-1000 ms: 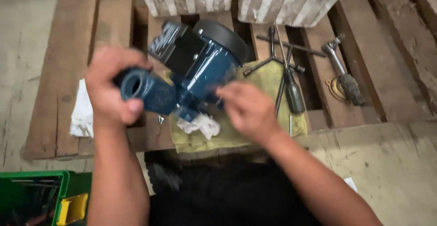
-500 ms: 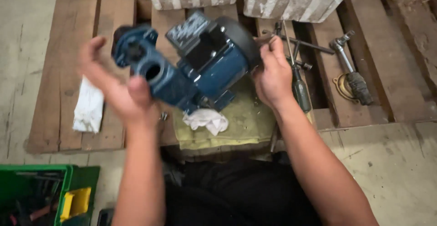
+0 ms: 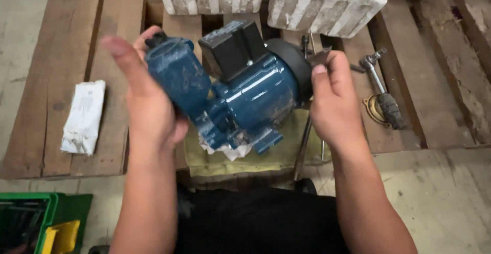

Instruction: Cleaning the exterior of a water pump using a cloth and manual picking to remove debris

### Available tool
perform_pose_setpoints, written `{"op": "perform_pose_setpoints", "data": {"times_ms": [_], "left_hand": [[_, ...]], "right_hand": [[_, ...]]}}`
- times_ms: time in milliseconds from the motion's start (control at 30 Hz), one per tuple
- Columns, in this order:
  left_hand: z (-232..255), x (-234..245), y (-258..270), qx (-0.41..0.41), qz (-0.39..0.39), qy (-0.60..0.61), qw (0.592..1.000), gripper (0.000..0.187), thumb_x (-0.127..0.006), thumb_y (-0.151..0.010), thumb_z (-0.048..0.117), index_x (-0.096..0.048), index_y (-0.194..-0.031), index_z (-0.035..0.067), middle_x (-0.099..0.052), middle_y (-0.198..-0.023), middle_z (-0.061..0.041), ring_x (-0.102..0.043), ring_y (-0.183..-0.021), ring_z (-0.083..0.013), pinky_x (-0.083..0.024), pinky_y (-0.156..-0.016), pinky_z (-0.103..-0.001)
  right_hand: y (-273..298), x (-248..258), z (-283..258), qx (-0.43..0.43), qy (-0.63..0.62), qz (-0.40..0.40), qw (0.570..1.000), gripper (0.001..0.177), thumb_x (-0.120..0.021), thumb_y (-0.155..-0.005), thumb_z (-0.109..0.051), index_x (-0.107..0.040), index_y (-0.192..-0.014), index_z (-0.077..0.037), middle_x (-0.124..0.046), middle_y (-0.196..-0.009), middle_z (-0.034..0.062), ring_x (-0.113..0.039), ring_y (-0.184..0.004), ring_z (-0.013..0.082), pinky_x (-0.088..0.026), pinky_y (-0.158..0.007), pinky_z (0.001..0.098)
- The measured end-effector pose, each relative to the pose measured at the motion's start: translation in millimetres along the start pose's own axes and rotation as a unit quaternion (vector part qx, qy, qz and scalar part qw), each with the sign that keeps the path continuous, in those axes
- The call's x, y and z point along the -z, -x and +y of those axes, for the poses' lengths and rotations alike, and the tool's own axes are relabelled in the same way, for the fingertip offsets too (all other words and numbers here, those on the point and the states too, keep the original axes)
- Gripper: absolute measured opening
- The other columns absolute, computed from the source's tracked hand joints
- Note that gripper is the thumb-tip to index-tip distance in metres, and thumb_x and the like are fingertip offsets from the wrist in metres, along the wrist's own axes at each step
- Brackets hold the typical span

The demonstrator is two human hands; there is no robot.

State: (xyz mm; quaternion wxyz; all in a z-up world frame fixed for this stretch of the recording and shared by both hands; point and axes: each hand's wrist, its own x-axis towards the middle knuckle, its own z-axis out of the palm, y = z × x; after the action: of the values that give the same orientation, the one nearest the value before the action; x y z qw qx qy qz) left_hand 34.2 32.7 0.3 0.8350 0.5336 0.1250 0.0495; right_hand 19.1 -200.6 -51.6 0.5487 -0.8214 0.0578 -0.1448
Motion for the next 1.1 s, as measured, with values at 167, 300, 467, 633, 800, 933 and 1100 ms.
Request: {"op": "perform_pose_setpoints", "data": {"times_ms": [167, 300, 467, 633, 800, 933, 1100], "left_hand": [[-13.7, 10.3, -17.8, 0.043, 0.038, 0.010, 0.998, 0.144, -0.048, -0.023, 0.083, -0.051, -0.148, 0.009, -0.068, -0.089, -0.003, -0.073, -0.083, -0.0154, -0.068, -0.078, -0.034], [-40.5, 18.7, -22.5, -0.094, -0.081, -0.151, 0.981, 0.098, -0.049, -0.070, 0.080, -0.029, -0.140, 0.015, -0.021, -0.136, -0.009, -0.042, -0.130, -0.0341, -0.044, -0.112, -0.052], [-67.5, 36.4, -58.3, -0.205, -0.097, -0.339, 0.913, 0.097, -0.070, -0.096, 0.054, -0.006, -0.161, 0.023, -0.041, -0.166, -0.017, -0.049, -0.148, -0.0368, -0.043, -0.112, -0.048], [-72.8, 31.3, -58.9, -0.182, -0.171, -0.326, 0.912, 0.078, -0.052, -0.106, 0.040, -0.004, -0.163, 0.020, -0.024, -0.176, -0.007, -0.032, -0.055, -0.0080, -0.039, -0.058, -0.022], [-73.7, 26.3, -54.3, -0.152, -0.172, -0.372, 0.899, 0.068, -0.044, -0.108, 0.026, -0.004, -0.162, 0.025, -0.025, -0.175, -0.011, -0.038, -0.052, -0.0083, -0.038, -0.051, -0.027], [-73.8, 25.8, -53.4, -0.142, -0.158, -0.384, 0.898, 0.066, -0.042, -0.106, 0.029, -0.006, -0.162, 0.025, -0.023, -0.175, -0.010, -0.039, -0.052, -0.0094, -0.038, -0.051, -0.029], [-57.0, 20.0, -18.9, -0.216, -0.103, -0.414, 0.878, 0.058, -0.050, -0.104, 0.033, -0.032, -0.154, 0.010, -0.028, -0.164, -0.017, -0.059, -0.121, -0.0263, -0.047, -0.083, -0.040]], "right_hand": [[1.5, -4.7, -13.1, 0.005, 0.022, -0.013, 1.000, 0.013, -0.038, -0.110, -0.018, -0.050, -0.111, -0.013, -0.052, -0.100, -0.0023, -0.049, -0.092, 0.0096, -0.042, -0.083, 0.0272], [2.6, -8.7, -12.3, 0.030, 0.151, 0.001, 0.988, 0.021, -0.036, -0.107, -0.026, -0.048, -0.119, -0.014, -0.058, -0.100, 0.0021, -0.057, -0.088, 0.0220, -0.042, -0.079, 0.0392], [4.1, -14.1, -14.9, 0.017, 0.216, 0.023, 0.976, 0.022, -0.036, -0.105, -0.026, -0.047, -0.120, -0.014, -0.061, -0.088, 0.0040, -0.061, -0.073, 0.0311, -0.040, -0.066, 0.0452], [1.0, -6.8, -6.2, -0.005, 0.229, 0.015, 0.973, 0.017, -0.042, -0.106, -0.026, -0.049, -0.116, -0.014, -0.066, -0.096, 0.0052, -0.062, -0.081, 0.0256, -0.043, -0.066, 0.0446], [-9.2, 22.5, 12.1, -0.013, 0.082, -0.029, 0.996, 0.007, -0.052, -0.106, -0.016, -0.056, -0.103, -0.012, -0.060, -0.092, 0.0004, -0.058, -0.082, 0.0112, -0.053, -0.070, 0.0291], [-4.9, 32.9, 11.1, 0.176, 0.107, 0.061, 0.977, 0.003, -0.060, -0.106, -0.006, -0.059, -0.109, -0.004, -0.061, -0.112, 0.0097, -0.061, -0.103, 0.0217, -0.051, -0.090, 0.0338], [-0.7, 33.7, -2.3, 0.062, -0.302, -0.163, 0.937, 0.005, -0.058, -0.105, -0.011, -0.059, -0.103, -0.006, -0.064, -0.086, 0.0077, -0.062, -0.067, 0.0170, -0.053, -0.061, 0.0262]]}}
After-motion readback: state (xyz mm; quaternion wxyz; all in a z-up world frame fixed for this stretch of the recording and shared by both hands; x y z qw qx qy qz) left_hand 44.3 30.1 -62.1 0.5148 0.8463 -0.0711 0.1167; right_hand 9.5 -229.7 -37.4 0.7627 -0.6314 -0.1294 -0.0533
